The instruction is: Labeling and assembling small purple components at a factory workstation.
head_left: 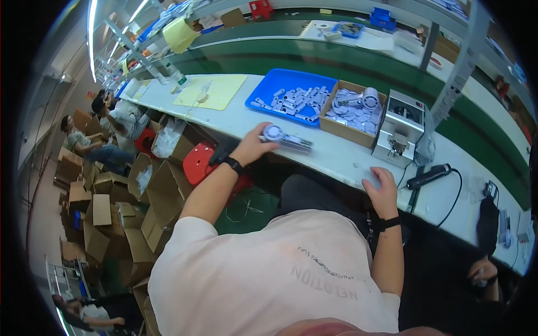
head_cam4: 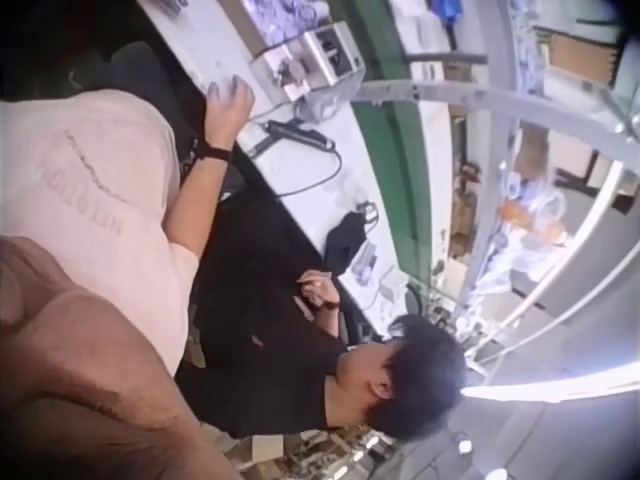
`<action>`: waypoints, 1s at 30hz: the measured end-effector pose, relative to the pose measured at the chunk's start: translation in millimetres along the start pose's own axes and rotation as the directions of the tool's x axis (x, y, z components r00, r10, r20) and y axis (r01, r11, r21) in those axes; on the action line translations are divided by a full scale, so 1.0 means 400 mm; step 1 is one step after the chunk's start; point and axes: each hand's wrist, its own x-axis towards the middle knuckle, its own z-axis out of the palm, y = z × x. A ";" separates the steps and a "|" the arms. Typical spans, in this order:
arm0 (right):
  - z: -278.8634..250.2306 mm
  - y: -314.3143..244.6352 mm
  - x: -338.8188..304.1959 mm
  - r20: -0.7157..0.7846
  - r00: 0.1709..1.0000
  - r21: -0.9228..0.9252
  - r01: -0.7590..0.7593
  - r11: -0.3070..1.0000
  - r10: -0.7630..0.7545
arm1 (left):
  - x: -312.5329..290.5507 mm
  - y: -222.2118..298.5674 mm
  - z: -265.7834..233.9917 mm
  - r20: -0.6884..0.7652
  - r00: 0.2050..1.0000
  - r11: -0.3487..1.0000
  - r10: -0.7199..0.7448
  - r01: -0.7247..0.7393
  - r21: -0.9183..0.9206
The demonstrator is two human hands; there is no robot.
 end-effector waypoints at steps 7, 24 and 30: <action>-0.002 0.001 0.000 0.024 1.000 -0.057 0.016 0.998 -0.015 | 0.028 -0.217 -0.240 -0.587 0.771 0.964 -0.245 0.128 -0.234; 0.005 0.011 -0.006 -0.016 1.000 -0.192 0.019 0.981 -0.023 | 0.200 -0.359 -0.134 -0.841 0.498 0.779 -0.209 0.605 0.165; 0.025 0.003 0.017 -0.018 1.000 -0.182 0.006 0.983 -0.010 | 0.203 -0.460 -0.177 -0.819 0.542 0.769 -0.190 0.600 0.219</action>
